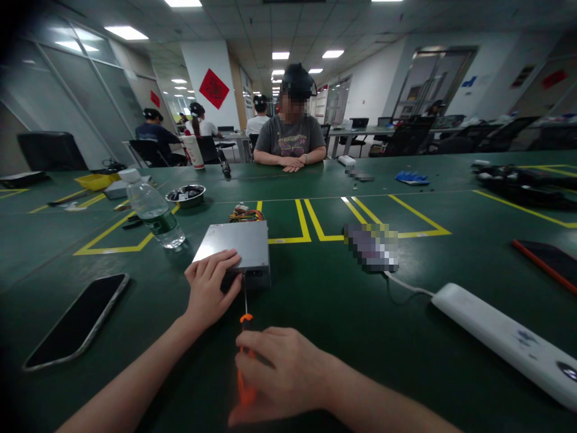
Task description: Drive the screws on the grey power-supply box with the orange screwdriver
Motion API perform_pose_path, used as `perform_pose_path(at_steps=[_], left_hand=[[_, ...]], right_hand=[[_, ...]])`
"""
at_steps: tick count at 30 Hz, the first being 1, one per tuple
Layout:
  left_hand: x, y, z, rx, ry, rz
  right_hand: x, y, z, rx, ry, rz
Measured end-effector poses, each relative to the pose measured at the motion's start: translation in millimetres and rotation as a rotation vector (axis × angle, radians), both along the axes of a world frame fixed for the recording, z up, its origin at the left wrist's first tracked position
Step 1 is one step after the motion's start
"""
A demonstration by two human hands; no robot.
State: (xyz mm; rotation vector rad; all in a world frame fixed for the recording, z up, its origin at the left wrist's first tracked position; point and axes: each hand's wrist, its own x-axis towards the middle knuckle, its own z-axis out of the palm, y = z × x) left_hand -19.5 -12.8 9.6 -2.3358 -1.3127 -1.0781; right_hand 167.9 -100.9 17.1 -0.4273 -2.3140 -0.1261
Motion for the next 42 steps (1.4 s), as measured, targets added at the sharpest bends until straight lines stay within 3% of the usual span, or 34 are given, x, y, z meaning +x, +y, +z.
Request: perform_pose_path(at_steps=[6,14,21,27,32,42], left_hand=[[0.3,-0.1,1.4,-0.010,0.013,0.004],[0.4,0.8,-0.7,-0.005,0.001,0.005],[0.6,0.8,0.5,0.007,-0.001,0.001],[0.7,0.3,0.7,0.010,0.007,0.003],[0.8,-0.6,1.0,0.011,0.009,0.006],[0.6,0.2,0.5,0.011,0.006,0.009]], right_hand=[[-3.2,-5.0,4.0,-0.048,-0.143,-0.003],[-7.3,-2.9,-5.4,-0.052,0.024,0.015],[-8.5,-5.7,3.0,-0.024,-0.181,-0.011],[-12.0,-4.6,0.7,0.036,-0.042,-0.015],[-11.9,-6.5,1.4,-0.025,-0.075,-0.028],[-12.7,-4.8,0.0,0.080,-0.048,-0.016]])
